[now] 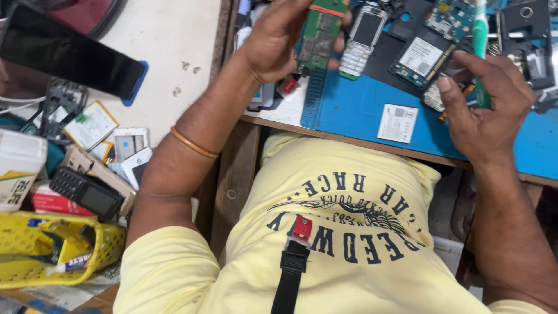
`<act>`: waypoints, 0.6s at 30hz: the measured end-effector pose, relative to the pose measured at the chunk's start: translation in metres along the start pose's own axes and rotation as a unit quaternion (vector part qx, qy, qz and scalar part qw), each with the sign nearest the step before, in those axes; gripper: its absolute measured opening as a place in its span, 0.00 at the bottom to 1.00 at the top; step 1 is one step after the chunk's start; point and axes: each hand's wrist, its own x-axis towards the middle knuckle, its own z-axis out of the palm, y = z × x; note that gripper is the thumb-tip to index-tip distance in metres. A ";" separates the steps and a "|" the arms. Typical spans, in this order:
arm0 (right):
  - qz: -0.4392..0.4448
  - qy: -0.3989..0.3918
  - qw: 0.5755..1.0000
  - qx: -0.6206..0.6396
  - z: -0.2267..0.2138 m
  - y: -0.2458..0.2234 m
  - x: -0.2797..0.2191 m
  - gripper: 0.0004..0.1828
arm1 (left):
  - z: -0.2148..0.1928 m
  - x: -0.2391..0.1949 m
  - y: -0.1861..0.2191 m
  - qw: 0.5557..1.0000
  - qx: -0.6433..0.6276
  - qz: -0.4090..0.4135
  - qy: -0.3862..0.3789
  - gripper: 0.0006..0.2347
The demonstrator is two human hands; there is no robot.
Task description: The person uses a toothbrush to scrub the surface of a small green circuit board, then sets it down and picks up a disassembled mobile phone. They continue scrubbing the phone's internal components and battery area with the toothbrush.
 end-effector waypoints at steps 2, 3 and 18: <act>0.013 0.007 1.000 0.017 0.000 0.001 0.001 0.14 | 0.020 0.017 -0.018 1.000 -0.018 -0.007 -0.004 0.25; 0.041 0.017 0.997 0.059 0.001 0.002 0.001 0.15 | 0.030 0.025 -0.026 1.000 -0.017 -0.007 -0.007 0.28; 0.185 0.112 0.861 0.460 0.003 0.009 0.001 0.27 | 0.107 0.063 -0.096 0.823 0.542 0.164 0.047 0.19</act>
